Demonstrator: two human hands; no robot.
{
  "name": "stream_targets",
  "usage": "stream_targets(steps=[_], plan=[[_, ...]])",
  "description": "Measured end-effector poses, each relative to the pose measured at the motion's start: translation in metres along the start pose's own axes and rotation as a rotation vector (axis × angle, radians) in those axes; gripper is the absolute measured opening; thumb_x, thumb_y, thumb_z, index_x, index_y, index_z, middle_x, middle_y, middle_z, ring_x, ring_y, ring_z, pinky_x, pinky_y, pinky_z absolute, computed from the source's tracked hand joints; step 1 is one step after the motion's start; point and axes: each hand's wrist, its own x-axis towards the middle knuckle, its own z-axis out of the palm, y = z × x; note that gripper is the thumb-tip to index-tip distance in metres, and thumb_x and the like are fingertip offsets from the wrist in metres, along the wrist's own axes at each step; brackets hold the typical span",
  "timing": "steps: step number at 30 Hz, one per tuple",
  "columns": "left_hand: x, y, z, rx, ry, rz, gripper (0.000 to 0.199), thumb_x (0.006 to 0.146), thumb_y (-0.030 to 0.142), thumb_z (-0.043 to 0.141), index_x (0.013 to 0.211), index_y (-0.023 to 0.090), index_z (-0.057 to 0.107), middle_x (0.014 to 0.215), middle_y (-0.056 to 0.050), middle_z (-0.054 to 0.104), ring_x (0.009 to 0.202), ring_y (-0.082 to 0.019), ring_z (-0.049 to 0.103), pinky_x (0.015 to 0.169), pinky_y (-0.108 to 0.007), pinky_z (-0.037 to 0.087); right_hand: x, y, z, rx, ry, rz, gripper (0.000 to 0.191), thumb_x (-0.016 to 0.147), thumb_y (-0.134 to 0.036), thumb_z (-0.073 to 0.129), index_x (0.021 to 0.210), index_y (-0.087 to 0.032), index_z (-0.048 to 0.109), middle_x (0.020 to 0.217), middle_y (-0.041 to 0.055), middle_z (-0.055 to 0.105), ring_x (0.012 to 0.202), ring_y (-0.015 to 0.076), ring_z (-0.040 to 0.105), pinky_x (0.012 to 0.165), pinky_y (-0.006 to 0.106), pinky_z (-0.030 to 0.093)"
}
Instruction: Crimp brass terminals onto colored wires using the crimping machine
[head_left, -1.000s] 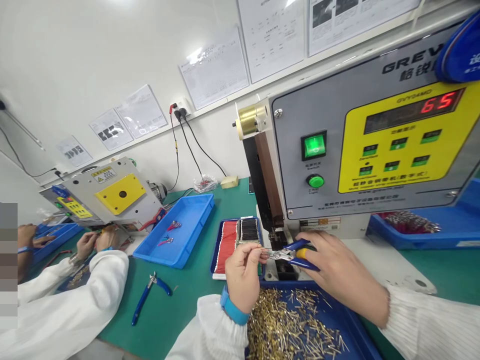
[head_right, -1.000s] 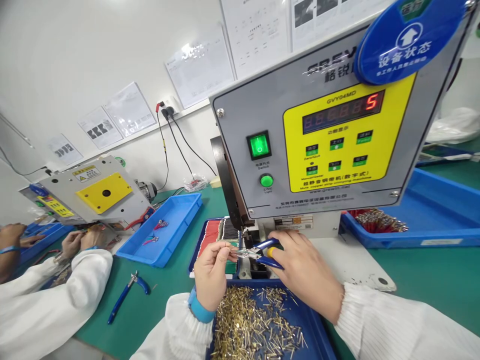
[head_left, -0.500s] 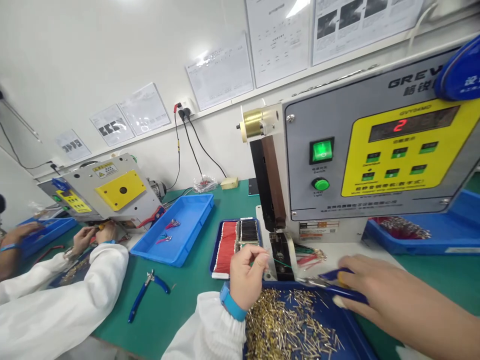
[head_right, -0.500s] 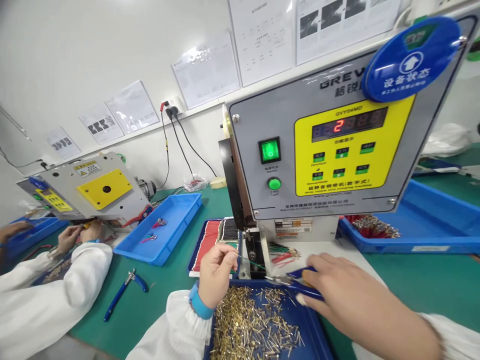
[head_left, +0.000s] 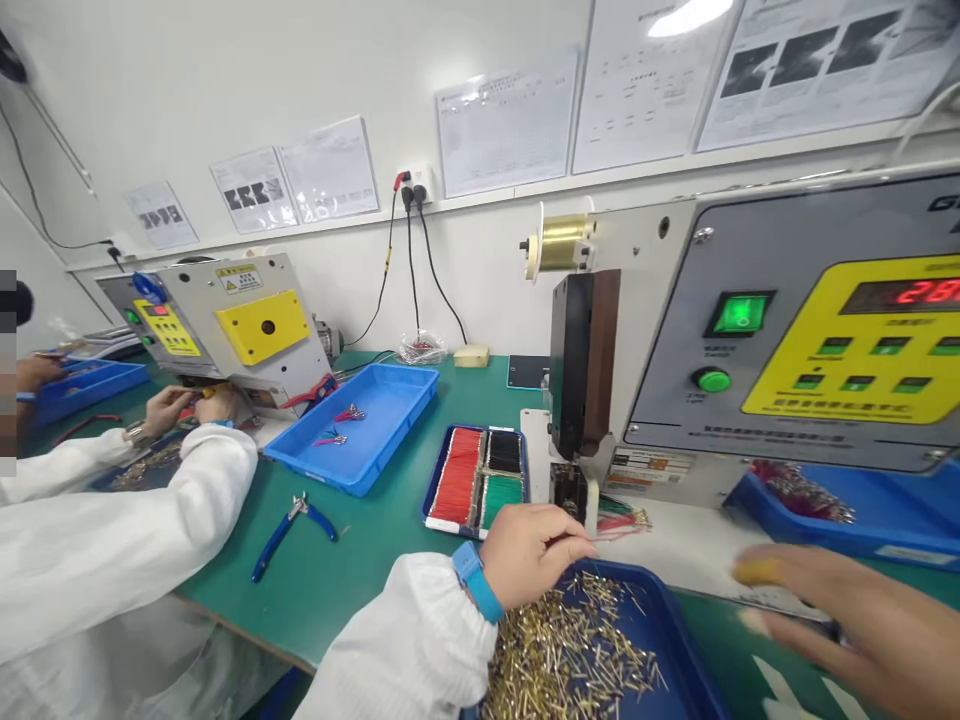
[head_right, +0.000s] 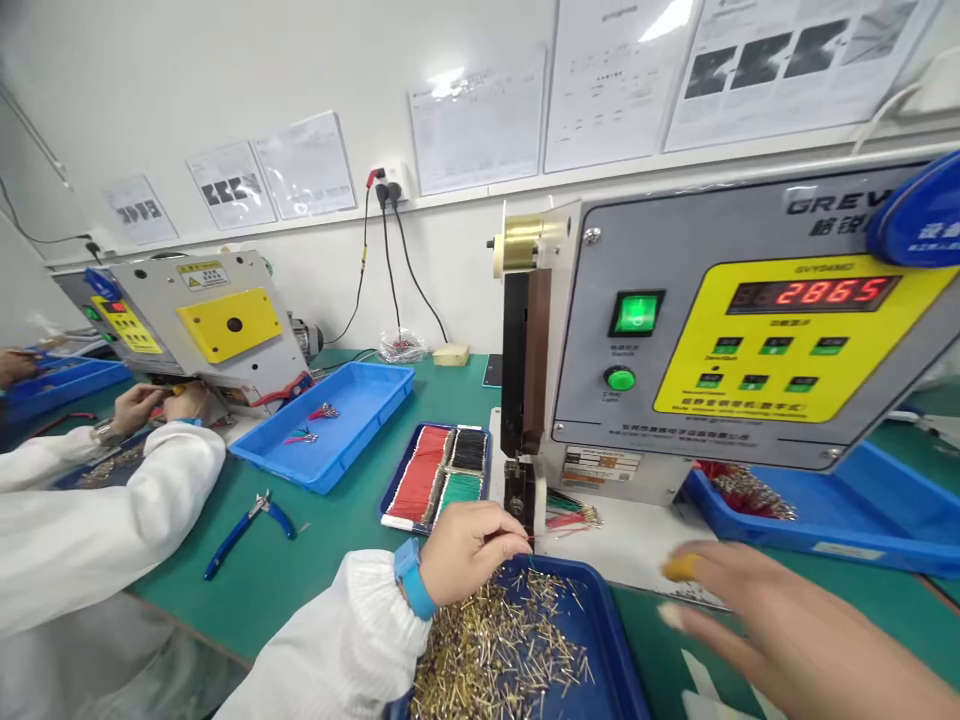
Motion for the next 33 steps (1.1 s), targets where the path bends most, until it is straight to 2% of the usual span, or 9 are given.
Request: stream_targets(steps=[2,4,7,11,15,19,23,28,33], plan=[[0.0,0.001,-0.001,-0.019,0.008,-0.01,0.019,0.087,0.032,0.06,0.082,0.017,0.071,0.081,-0.001,0.068,0.076,-0.009,0.061,0.072,-0.016,0.044,0.035,-0.06,-0.005,0.044,-0.202,-0.032,0.023,0.078,-0.045,0.06,0.089,-0.028,0.071,0.092,0.0101,0.069,0.082,0.034,0.064,0.072,0.045,0.052],[0.001,0.003,-0.002,-0.033,0.023,-0.03,0.019,0.087,0.031,0.06,0.081,0.017,0.071,0.079,-0.001,0.068,0.074,-0.009,0.061,0.071,-0.017,0.044,0.07,-0.104,-0.006,0.138,-0.346,-0.09,0.026,0.078,-0.036,0.058,0.097,-0.022,0.068,0.094,0.0086,0.068,0.086,0.0306,0.063,0.074,0.039,0.05],[0.002,0.005,-0.003,-0.032,0.069,-0.088,0.02,0.086,0.031,0.061,0.079,0.016,0.071,0.074,-0.001,0.067,0.069,-0.009,0.059,0.068,-0.019,0.043,0.107,-0.129,0.002,0.38,-0.585,-0.112,0.016,0.074,-0.023,0.056,0.087,-0.019,0.064,0.074,0.0015,0.065,0.065,0.02,0.059,0.055,0.026,0.042],[0.004,0.004,-0.005,-0.064,0.111,-0.181,0.02,0.085,0.032,0.061,0.077,0.016,0.071,0.067,0.0,0.065,0.062,-0.009,0.056,0.061,-0.019,0.041,0.122,-0.118,0.021,0.615,-0.663,-0.105,0.008,0.072,-0.022,0.06,0.078,-0.018,0.058,0.064,-0.0025,0.055,0.055,0.0141,0.048,0.049,0.023,0.033],[0.004,0.004,-0.005,-0.07,0.112,-0.24,0.017,0.083,0.03,0.064,0.075,0.017,0.071,0.065,0.0,0.064,0.06,-0.009,0.055,0.06,-0.018,0.04,0.115,-0.107,0.035,0.842,-0.621,-0.043,0.02,0.073,-0.031,0.067,0.087,-0.017,0.061,0.07,-0.0007,0.056,0.06,0.0147,0.051,0.053,0.023,0.038],[0.004,0.007,-0.004,-0.008,0.127,-0.232,0.016,0.083,0.03,0.064,0.075,0.018,0.071,0.068,0.0,0.065,0.064,-0.009,0.056,0.062,-0.019,0.04,0.107,-0.108,0.039,0.984,-0.583,0.036,0.028,0.071,-0.035,0.072,0.092,-0.018,0.063,0.076,0.0008,0.059,0.066,0.0156,0.054,0.058,0.024,0.043],[0.002,0.006,0.0,-0.025,0.126,-0.204,0.016,0.083,0.029,0.064,0.074,0.017,0.07,0.066,0.001,0.064,0.063,-0.008,0.055,0.062,-0.018,0.04,0.105,-0.108,0.038,1.087,-0.603,0.104,0.027,0.068,-0.031,0.073,0.09,-0.019,0.063,0.071,-0.0022,0.056,0.058,0.0124,0.049,0.05,0.021,0.037],[0.009,0.005,-0.01,0.129,0.304,-0.024,0.019,0.089,0.026,0.057,0.076,0.015,0.066,0.073,-0.001,0.062,0.071,-0.008,0.056,0.068,-0.019,0.042,0.108,-0.095,0.028,1.167,-0.586,0.11,0.027,0.064,-0.029,0.074,0.087,-0.018,0.066,0.072,-0.0012,0.059,0.058,0.0121,0.05,0.051,0.022,0.038],[0.052,0.009,-0.045,0.432,0.549,0.26,0.02,0.094,0.023,0.047,0.081,0.015,0.06,0.079,-0.003,0.056,0.078,-0.011,0.051,0.073,-0.023,0.041,0.111,-0.077,0.023,1.196,-0.428,0.241,0.026,0.062,-0.032,0.076,0.081,-0.017,0.066,0.065,-0.0018,0.058,0.055,0.0125,0.054,0.05,0.023,0.043]])
